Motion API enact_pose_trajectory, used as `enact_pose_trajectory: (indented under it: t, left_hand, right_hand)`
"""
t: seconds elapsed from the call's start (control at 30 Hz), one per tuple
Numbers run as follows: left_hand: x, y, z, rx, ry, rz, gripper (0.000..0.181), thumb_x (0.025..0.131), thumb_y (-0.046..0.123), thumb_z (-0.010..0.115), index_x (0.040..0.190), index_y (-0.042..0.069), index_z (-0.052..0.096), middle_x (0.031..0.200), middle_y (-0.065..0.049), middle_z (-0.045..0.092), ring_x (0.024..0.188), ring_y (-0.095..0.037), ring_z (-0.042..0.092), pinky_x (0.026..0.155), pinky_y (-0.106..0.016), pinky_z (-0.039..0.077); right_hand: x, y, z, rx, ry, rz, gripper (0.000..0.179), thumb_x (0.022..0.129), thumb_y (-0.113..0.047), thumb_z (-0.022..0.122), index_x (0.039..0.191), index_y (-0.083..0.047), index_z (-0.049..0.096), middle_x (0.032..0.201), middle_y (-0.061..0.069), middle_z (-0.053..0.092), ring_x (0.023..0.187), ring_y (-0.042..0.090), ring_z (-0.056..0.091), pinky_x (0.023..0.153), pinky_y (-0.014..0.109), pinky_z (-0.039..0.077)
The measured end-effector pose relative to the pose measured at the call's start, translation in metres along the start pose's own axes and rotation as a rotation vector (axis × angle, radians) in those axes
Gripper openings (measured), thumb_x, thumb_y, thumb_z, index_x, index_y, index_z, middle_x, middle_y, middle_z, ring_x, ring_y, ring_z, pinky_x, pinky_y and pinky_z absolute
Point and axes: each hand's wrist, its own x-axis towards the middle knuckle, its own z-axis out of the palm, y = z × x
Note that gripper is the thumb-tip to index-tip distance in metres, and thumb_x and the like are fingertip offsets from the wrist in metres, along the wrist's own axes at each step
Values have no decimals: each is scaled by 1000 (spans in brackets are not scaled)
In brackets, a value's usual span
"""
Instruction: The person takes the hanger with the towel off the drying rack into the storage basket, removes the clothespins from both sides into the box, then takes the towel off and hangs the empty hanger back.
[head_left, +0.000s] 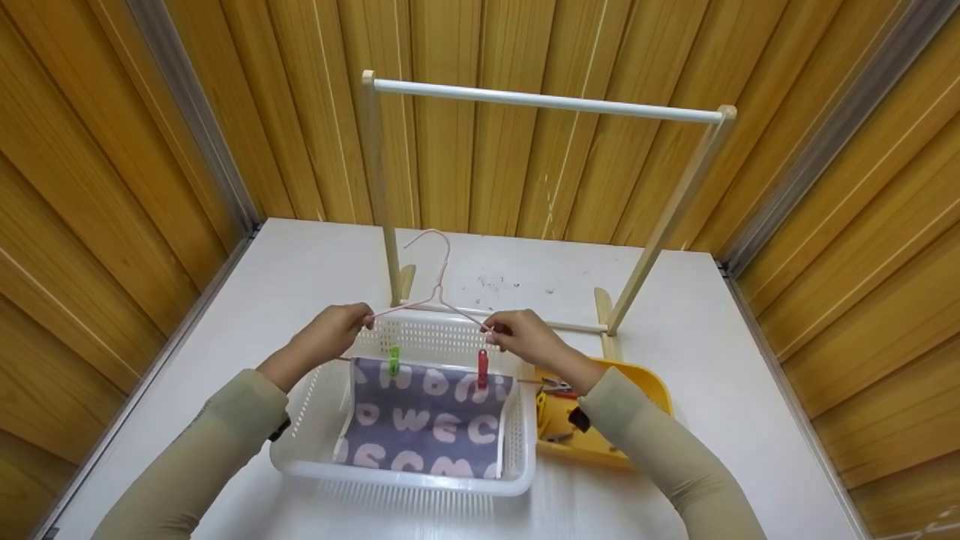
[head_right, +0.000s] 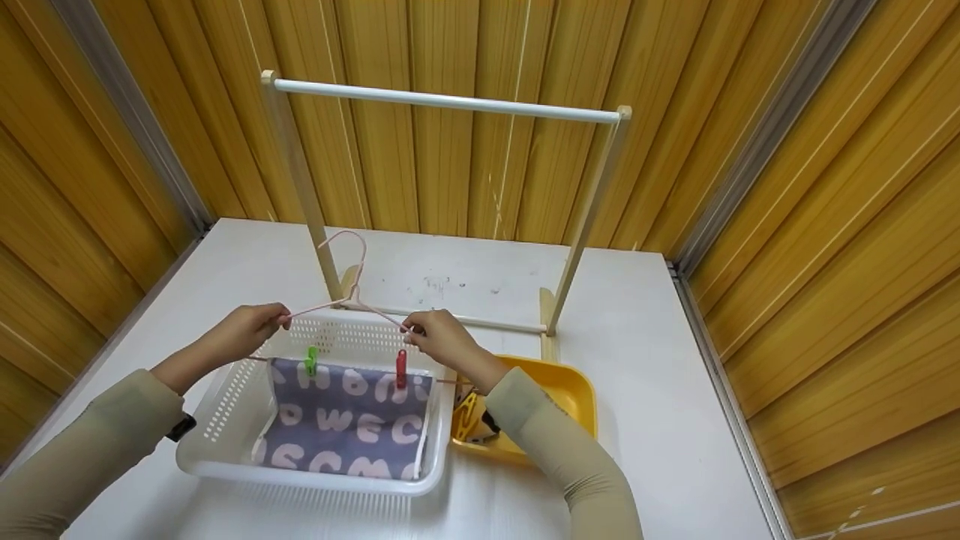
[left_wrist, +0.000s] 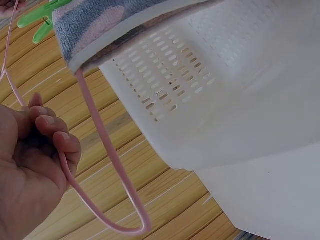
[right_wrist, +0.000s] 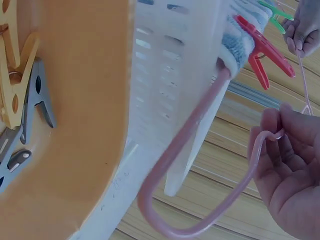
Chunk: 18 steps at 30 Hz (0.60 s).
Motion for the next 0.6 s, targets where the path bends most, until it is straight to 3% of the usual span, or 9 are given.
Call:
enact_pose_trajectory:
  t: [0.17, 0.47, 0.6]
  left_hand:
    - [4, -4, 3, -10, -5, 0, 21, 105, 9, 51, 99, -5, 66, 99, -25, 74, 101, -44, 71, 90, -57, 56]
    - [6, -4, 2, -46, -35, -63, 24, 106, 7, 49, 112, -8, 67, 101, -24, 73, 86, -31, 66, 81, -52, 55]
    - [6, -3, -1, -45, -41, -105, 28, 105, 9, 50, 124, -7, 64, 108, -27, 73, 89, -31, 66, 86, -54, 55]
  right_hand:
    - [2, 1, 4, -12, -10, -9, 18, 99, -4, 62, 109, 8, 71, 91, 26, 75, 70, 38, 72, 55, 15, 49]
    - [6, 1, 9, 0, 17, 34, 15, 99, -1, 61, 104, 9, 71, 91, 27, 75, 70, 38, 73, 53, 16, 49]
    - [8, 2, 10, 2, 24, 39, 15, 100, -2, 61, 103, 8, 72, 94, 26, 75, 69, 36, 73, 54, 17, 51]
